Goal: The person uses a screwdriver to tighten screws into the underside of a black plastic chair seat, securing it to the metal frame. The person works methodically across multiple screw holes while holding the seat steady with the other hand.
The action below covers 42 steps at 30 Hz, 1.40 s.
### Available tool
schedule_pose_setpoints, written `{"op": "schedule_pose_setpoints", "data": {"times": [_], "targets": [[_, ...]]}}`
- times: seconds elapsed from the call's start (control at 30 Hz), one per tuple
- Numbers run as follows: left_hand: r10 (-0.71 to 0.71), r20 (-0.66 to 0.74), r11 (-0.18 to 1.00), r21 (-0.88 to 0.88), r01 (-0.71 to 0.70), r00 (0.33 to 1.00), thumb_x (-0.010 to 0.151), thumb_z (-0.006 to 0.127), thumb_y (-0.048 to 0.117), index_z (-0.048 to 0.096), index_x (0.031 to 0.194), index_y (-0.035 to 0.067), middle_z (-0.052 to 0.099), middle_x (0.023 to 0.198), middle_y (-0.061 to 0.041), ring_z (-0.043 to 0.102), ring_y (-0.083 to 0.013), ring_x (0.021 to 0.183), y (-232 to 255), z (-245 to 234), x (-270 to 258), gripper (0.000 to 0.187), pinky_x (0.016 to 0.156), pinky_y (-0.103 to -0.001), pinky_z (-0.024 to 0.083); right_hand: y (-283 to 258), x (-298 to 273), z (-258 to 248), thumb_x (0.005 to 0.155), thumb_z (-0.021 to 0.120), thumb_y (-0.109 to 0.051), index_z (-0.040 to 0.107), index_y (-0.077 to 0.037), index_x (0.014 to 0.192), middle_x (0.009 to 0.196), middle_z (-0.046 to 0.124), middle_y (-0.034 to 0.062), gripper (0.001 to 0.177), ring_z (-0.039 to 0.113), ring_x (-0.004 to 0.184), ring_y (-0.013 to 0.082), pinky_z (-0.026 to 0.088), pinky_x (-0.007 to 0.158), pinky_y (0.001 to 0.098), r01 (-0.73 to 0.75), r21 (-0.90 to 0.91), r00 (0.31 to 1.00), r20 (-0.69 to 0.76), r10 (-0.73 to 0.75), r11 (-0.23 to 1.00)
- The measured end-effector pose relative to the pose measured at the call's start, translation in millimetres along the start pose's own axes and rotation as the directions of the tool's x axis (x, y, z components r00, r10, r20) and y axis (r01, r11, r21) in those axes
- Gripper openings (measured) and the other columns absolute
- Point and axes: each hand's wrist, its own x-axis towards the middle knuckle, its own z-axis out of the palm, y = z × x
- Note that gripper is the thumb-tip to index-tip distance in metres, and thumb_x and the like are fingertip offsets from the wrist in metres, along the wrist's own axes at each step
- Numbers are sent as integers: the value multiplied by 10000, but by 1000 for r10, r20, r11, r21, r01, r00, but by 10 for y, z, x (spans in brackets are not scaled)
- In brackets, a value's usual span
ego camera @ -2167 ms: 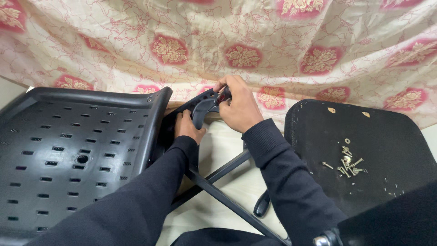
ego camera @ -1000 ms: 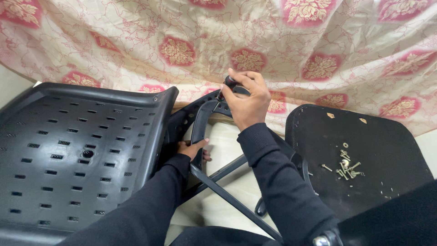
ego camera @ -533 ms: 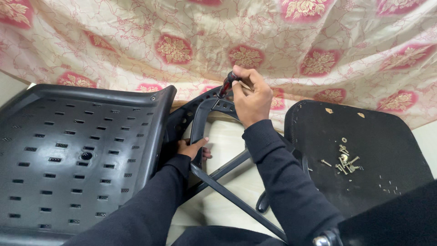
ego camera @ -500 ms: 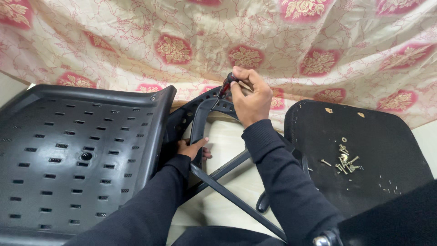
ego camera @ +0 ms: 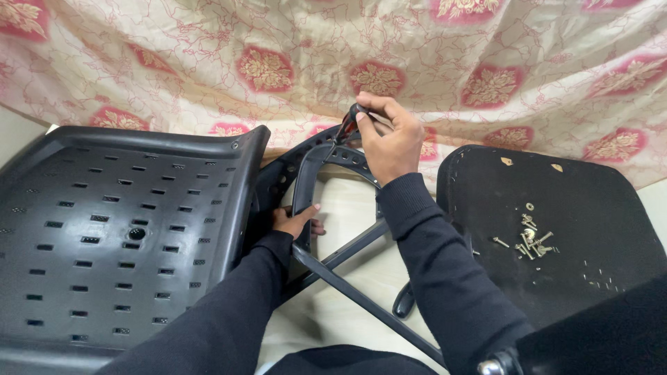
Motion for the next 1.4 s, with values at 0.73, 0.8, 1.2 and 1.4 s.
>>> {"op": "schedule_pose_setpoints", "data": {"times": [0.73,0.8,1.2,1.4], "targets": [[11,-6,1000,-25,-11,1000,840,808,269,681,998,-40,766,811,-155,777,-247,691,-86,23,93,370,588,-328,604,111,-3,174,893,860,17,796,26,1052,1092,654,132,171,694,930,168,589,809,283,88,-162,996,-16,-91,983],[4,-11,999,-32,-4,1000,840,810,272,681,991,-36,768,814,-147,778,-240,693,-81,13,84,366,587,-324,600,73,-10,208,914,816,32,773,23,1055,1086,648,98,147,711,891,155,608,782,285,69,-51,998,-7,-70,996],[-12,13,1000,-19,13,1000,857,788,241,679,1011,-41,759,816,-172,778,-263,704,-43,13,69,340,588,-343,597,-74,15,44,883,861,-36,779,18,1034,1014,652,102,180,687,865,149,577,773,266,225,-283,971,-7,-237,932],[-8,24,1000,-22,9,1000,860,794,249,677,1025,-67,767,839,-185,783,-277,727,-32,13,71,374,619,-348,625,-143,24,73,854,826,-28,784,-3,976,949,702,58,132,728,825,113,595,737,229,102,-211,995,1,-105,972]]}}
